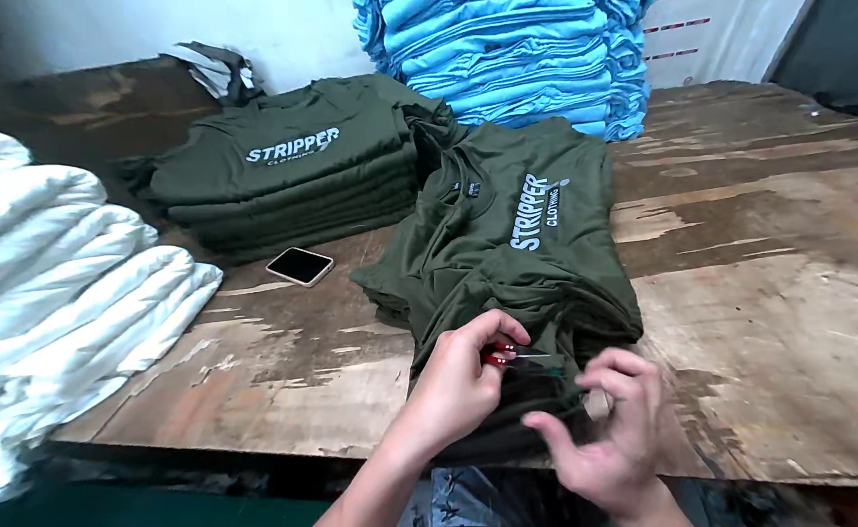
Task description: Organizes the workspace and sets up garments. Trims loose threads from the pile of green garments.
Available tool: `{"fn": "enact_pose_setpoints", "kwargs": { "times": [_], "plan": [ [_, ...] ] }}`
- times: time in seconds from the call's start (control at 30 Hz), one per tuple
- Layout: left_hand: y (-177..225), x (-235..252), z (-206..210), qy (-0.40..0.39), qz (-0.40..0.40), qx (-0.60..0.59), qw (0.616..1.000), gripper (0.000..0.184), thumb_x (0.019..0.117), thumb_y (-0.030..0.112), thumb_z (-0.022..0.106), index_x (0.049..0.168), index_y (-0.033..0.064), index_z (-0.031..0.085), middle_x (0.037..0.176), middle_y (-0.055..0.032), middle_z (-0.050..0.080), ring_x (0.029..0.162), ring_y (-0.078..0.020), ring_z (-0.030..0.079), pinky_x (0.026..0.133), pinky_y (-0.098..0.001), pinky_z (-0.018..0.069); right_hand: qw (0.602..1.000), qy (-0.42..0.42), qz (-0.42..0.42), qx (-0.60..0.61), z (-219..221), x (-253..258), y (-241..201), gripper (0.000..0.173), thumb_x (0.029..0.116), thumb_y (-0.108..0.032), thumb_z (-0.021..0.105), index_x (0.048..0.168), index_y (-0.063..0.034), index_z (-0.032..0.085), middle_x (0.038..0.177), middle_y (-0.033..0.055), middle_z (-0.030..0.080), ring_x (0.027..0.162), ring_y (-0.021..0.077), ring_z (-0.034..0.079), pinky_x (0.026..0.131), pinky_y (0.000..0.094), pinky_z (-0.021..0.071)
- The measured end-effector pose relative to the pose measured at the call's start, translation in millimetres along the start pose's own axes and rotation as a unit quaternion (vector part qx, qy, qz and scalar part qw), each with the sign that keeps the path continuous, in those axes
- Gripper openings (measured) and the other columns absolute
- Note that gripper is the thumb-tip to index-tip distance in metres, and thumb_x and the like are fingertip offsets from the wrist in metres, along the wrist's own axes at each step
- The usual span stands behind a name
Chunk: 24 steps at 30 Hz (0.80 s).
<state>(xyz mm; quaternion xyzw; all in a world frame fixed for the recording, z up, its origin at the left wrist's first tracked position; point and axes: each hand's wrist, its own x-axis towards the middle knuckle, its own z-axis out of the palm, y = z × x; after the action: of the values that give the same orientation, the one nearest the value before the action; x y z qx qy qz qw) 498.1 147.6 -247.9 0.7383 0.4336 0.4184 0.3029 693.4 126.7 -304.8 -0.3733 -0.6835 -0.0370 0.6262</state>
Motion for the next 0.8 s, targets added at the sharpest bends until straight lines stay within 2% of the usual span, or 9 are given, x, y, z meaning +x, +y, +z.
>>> {"fn": "enact_pose_setpoints", "kwargs": {
  "times": [0.07, 0.13, 0.17, 0.23, 0.27, 0.33, 0.43, 0.57, 0.8],
  "plan": [
    [0.2, -1.3, 1.0, 0.001, -0.004, 0.001, 1.0, 0.023, 0.0923, 0.002, 0.061, 0.105, 0.0184, 0.071, 0.086, 0.0079, 0.071, 0.077, -0.0037, 0.067, 0.069, -0.0239, 0.0585, 1.0, -0.019, -0.004, -0.008, 8.3, 1.7, -2.9, 0.039, 0.0863, -0.036, 0.082, 0.119, -0.0228, 0.066, 0.124, 0.0032, 0.053, 0.113, 0.0101, 0.057, 0.098, 0.0271, 0.0508],
    [1.6, -8.3, 1.4, 0.011, 0.005, 0.017, 1.0, 0.02, 0.0915, 0.009, 0.066, 0.107, 0.02, 0.072, 0.092, 0.0089, 0.072, 0.082, -0.0034, 0.068, 0.073, -0.0252, 0.0598, 0.998, -0.015, -0.035, 0.044, 5.4, -0.3, 1.6, 0.016, 0.0902, -0.011, 0.076, 0.105, -0.016, 0.078, 0.108, 0.0045, 0.071, 0.104, 0.0141, 0.068, 0.092, 0.0309, 0.0588],
    [2.2, -14.4, 1.5, 0.025, 0.025, 0.038, 0.999, 0.021, 0.0905, 0.018, 0.072, 0.111, 0.0209, 0.073, 0.097, 0.0097, 0.072, 0.089, -0.003, 0.069, 0.079, -0.0263, 0.061, 0.996, -0.028, -0.056, 0.059, -1.7, -3.4, 4.3, 0.016, 0.093, -0.007, 0.069, 0.103, -0.0155, 0.079, 0.105, 0.0028, 0.073, 0.103, 0.0143, 0.068, 0.092, 0.0313, 0.0579],
    [3.1, -27.9, 3.3, 0.079, 0.099, 0.124, 0.984, 0.029, 0.0905, 0.039, 0.077, 0.116, 0.0244, 0.076, 0.105, 0.0103, 0.071, 0.099, -0.0043, 0.067, 0.088, -0.0305, 0.0586, 0.994, -0.039, -0.084, 0.063, -15.6, -11.3, 6.2, 0.017, 0.097, -0.008, 0.064, 0.103, -0.0168, 0.077, 0.104, -0.0012, 0.073, 0.104, 0.0123, 0.067, 0.094, 0.0282, 0.0556],
    [2.9, -33.8, 6.1, 0.116, 0.144, 0.173, 0.967, 0.025, 0.092, 0.041, 0.074, 0.113, 0.0266, 0.078, 0.104, 0.0092, 0.071, 0.097, -0.0067, 0.065, 0.086, -0.0336, 0.0542, 0.994, -0.039, -0.087, 0.06, -20.6, -15.2, 5.6, 0.016, 0.0976, -0.009, 0.063, 0.103, -0.0169, 0.077, 0.104, -0.0023, 0.072, 0.104, 0.0116, 0.066, 0.095, 0.0265, 0.0548],
    [2.6, -42.5, 13.9, 0.171, 0.223, 0.251, 0.926, 0.016, 0.0962, 0.035, 0.07, 0.11, 0.0286, 0.077, 0.103, 0.0059, 0.072, 0.096, -0.0127, 0.063, 0.086, -0.0394, 0.0453, 0.995, -0.037, -0.08, 0.054, -27.2, -21.5, 1.0, 0.015, 0.0971, -0.009, 0.064, 0.102, -0.0168, 0.076, 0.104, -0.003, 0.071, 0.106, 0.0111, 0.065, 0.095, 0.0246, 0.054],
    [0.9, -44.9, 26.1, 0.184, 0.299, 0.324, 0.878, 0.018, 0.098, 0.024, 0.067, 0.116, 0.0245, 0.072, 0.111, 0.0015, 0.072, 0.099, -0.0176, 0.062, 0.091, -0.042, 0.0415, 0.995, -0.047, -0.076, 0.054, -28.4, -24.7, -7.3, 0.015, 0.097, -0.009, 0.064, 0.105, -0.0163, 0.075, 0.107, -0.003, 0.07, 0.109, 0.0105, 0.064, 0.097, 0.0237, 0.053],
    [-3.9, -38.7, 30.0, 0.19, 0.311, 0.353, 0.862, 0.016, 0.0971, 0.015, 0.065, 0.111, 0.0192, 0.073, 0.106, 0.0007, 0.074, 0.091, -0.0183, 0.062, 0.084, -0.0396, 0.0427, 0.993, -0.038, -0.086, 0.065, -22.0, -23.2, -7.1, 0.015, 0.0966, -0.008, 0.065, 0.105, -0.0155, 0.076, 0.107, -0.0018, 0.07, 0.107, 0.0114, 0.064, 0.096, 0.0243, 0.0537],
    [5.0, -34.9, 34.1, 0.199, 0.307, 0.368, 0.855, 0.017, 0.0972, 0.02, 0.069, 0.113, 0.0173, 0.074, 0.106, -0.0007, 0.074, 0.089, -0.0179, 0.062, 0.084, -0.0398, 0.0422, 0.993, -0.04, -0.086, 0.067, -23.7, -27.1, -4.5, 0.015, 0.0963, -0.007, 0.065, 0.104, -0.0146, 0.075, 0.108, -0.0009, 0.07, 0.107, 0.0124, 0.064, 0.096, 0.0252, 0.0539]
  ]
}}
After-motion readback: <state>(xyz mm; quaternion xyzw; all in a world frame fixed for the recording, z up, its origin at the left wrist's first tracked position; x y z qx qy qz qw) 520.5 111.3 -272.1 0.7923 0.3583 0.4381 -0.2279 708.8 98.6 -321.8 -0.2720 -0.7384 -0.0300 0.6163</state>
